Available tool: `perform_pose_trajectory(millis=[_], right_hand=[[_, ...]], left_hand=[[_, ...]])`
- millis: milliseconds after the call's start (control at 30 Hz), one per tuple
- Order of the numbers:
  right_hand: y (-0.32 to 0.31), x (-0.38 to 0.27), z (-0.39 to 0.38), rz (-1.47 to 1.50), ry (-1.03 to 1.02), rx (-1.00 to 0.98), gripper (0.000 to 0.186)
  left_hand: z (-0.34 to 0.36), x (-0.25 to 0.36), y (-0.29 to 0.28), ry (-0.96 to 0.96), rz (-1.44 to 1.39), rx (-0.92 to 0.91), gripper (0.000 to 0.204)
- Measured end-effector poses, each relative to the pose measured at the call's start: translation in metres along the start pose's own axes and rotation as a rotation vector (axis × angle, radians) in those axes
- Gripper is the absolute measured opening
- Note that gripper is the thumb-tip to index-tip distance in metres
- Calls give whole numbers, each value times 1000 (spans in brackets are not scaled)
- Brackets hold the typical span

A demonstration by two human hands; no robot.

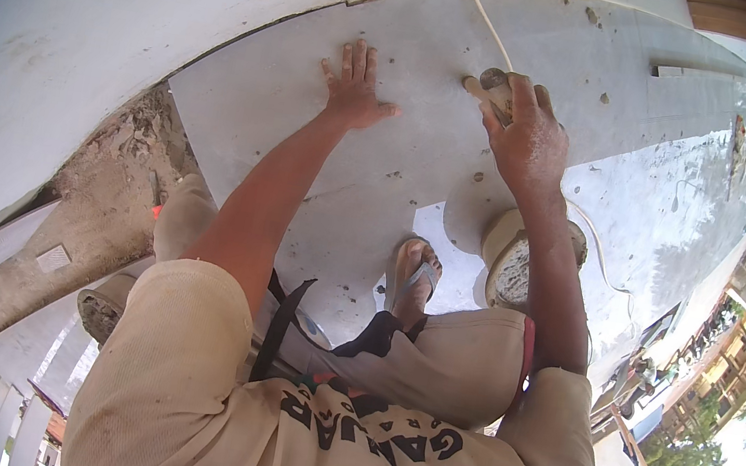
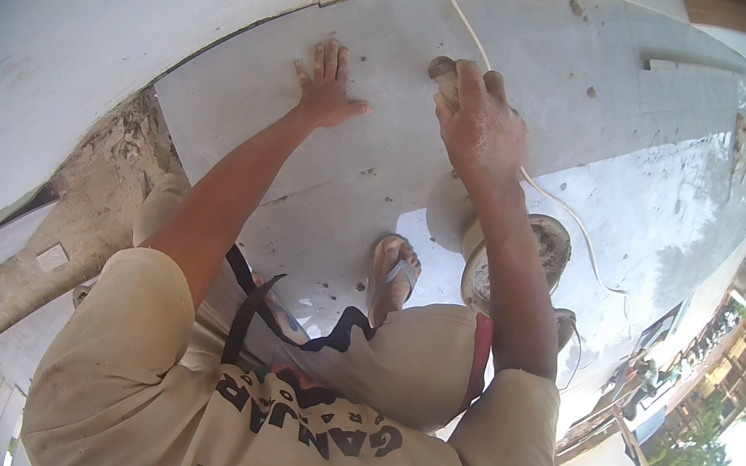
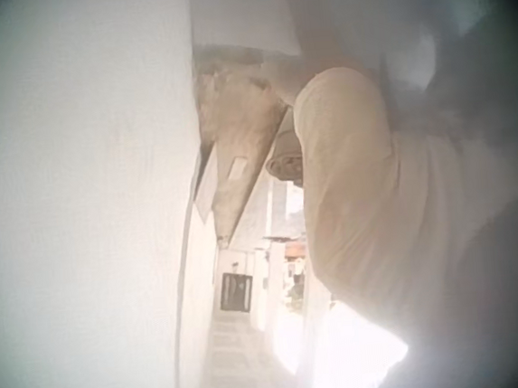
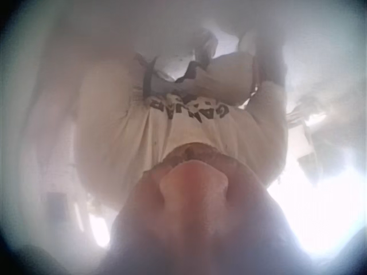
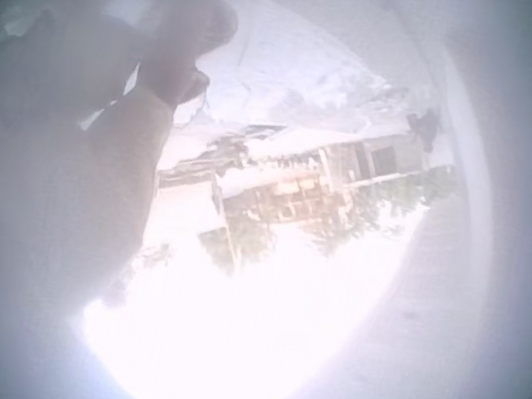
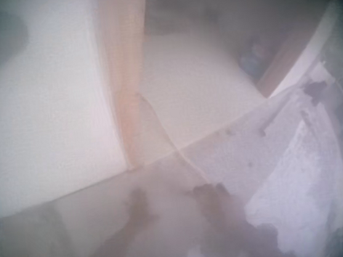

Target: The person spreads cement mortar on the floor using a trowel and places a large ceramic tile onto the wet surface. They use a rubber mallet to tap the tile into place and a red tile leveling wedge to ensure alignment with adjacent tiles.

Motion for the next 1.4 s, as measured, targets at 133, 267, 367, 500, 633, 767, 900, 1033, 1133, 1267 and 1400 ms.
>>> perform_pose_trajectory(millis=[133, 267, 367, 500, 633, 767, 900, 1033, 1133, 1267, 1400], right_hand=[[22, 1, -13, 176, 135, -104, 48], [75, 68, -54, 1, 31, -335, 53], [53, 51, -79, 172, 171, -88, 51], [-19, 40, -79, 373, 403, 67, 53], [-67, 43, -83, 502, 517, 146, 57], [-78, 47, -93, 449, 481, 281, 46], [-86, 47, -101, 538, 541, 275, 43], [-59, 56, -90, 412, 654, 99, 45], [-48, 67, -81, 373, 557, 116, 45], [-82, 47, -77, 616, 653, 140, 46], [-52, 69, -78, 413, 619, 75, 45]], left_hand=[[2, 3, -3, 1, 17, 42, 124], [0, 3, -9, -14, 21, -39, 122], [0, 4, -2, -54, 96, -18, 123], [7, 11, 1, -48, 68, 28, 125], [-13, 33, 14, -25, 39, -8, 132], [-41, 69, 13, 46, 78, -71, 138], [-45, 77, -4, 117, 170, -74, 140], [-44, 79, 0, 167, 156, -24, 140], [-44, 81, 0, 178, 132, -5, 139], [-45, 76, 3, 148, 122, 9, 137], [-45, 84, -3, 158, 143, -5, 137]])
Point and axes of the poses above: each hand's wrist, its own z-axis towards the middle knuckle, its own y-axis out of the palm, x = y × z, the point moved 1 cm from there along z, towards the middle knuckle, and after that the axes turned 15 degrees about z, right-handed, at the moved point
